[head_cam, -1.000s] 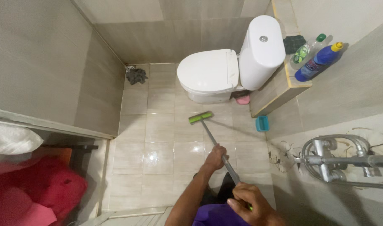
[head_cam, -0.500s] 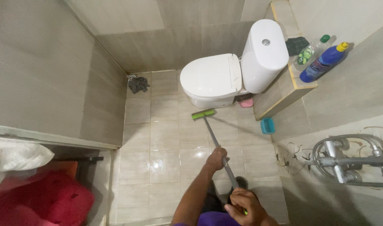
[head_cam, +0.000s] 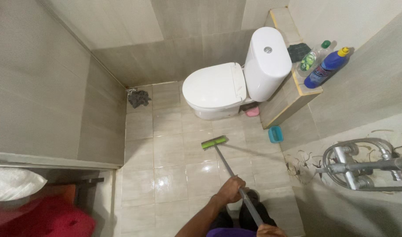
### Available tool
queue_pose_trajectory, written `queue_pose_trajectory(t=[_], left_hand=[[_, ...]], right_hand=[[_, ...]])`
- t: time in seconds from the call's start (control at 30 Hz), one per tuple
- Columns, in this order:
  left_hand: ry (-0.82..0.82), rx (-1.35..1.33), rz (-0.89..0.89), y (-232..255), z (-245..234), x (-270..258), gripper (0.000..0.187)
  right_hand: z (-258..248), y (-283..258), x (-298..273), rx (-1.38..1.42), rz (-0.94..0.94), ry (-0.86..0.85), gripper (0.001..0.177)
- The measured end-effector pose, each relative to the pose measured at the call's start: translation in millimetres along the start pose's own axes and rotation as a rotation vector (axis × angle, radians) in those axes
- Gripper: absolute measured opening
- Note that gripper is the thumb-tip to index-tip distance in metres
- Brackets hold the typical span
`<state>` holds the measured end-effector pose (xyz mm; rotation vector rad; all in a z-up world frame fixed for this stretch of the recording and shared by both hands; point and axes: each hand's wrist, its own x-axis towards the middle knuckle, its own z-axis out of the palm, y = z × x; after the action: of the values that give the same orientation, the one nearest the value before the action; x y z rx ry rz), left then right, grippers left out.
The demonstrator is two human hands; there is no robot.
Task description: The person cleans the bathroom floor by scrubbing the tiles around the toilet and shower area with a long-handled brush, using repeated back-and-forth strokes.
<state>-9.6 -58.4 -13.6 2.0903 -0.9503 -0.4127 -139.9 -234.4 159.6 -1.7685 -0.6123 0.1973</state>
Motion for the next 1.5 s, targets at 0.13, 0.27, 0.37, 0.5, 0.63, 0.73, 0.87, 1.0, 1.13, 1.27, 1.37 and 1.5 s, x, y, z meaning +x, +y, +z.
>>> queue_pose_trajectory(t=[0.13, 0.27, 0.37, 0.5, 0.63, 0.73, 0.87, 1.0, 1.13, 1.27, 1.37, 1.5], left_hand=[[0.115, 0.015, 0.052, -15.2, -4.3, 5.1, 0.023], [0.130, 0.161, -0.051, -65.2, -16.8, 39.2, 0.021], [0.170, 0.111, -0.135, -86.8, -31.6, 51.3, 0.022], [0.152, 0.127, -0.165, -84.9, -31.9, 50.8, 0.019], [0.168, 0.041, -0.133, -49.2, -20.9, 30.9, 0.013], [0.094, -0.018, 0.015, -14.3, -14.9, 5.9, 0.016], [0.006, -0.070, -0.033, -9.2, -15.8, 0.7, 0.016], [0.043, 0.003, -0.072, -51.7, -15.9, 19.3, 0.013], [0.093, 0.018, -0.185, -89.4, -39.4, 36.3, 0.010], [0.156, 0.059, -0.082, -91.8, -43.1, 47.1, 0.021], [0.173, 0.038, -0.074, -73.9, -26.2, 38.1, 0.021], [0.025, -0.048, -0.088, -23.3, -12.6, 25.3, 0.022]], right_hand=[[-0.2, -13.3, 16.1, -0.005, -0.042, 0.017, 0.042], [-7.1, -38.3, 54.1, -0.032, 0.014, 0.110, 0.043], [-3.6, -42.2, 81.8, -0.107, 0.162, 0.173, 0.041], [-2.9, -44.5, 82.7, -0.073, 0.180, 0.202, 0.045], [4.3, -43.0, 32.8, -0.012, 0.371, 0.106, 0.044], [16.4, -18.3, -12.2, -0.102, 0.215, 0.021, 0.054], [21.7, -1.3, -22.6, -0.009, 0.185, 0.033, 0.047], [11.0, -38.1, 30.9, -0.027, 0.095, 0.048, 0.048], [12.9, -52.7, 91.7, -0.035, 0.081, 0.133, 0.046], [15.1, -58.9, 103.7, -0.086, 0.036, 0.240, 0.041], [6.5, -75.5, 85.0, -0.108, 0.103, 0.241, 0.045], [7.6, -79.7, 35.8, -0.123, 0.123, 0.119, 0.048]])
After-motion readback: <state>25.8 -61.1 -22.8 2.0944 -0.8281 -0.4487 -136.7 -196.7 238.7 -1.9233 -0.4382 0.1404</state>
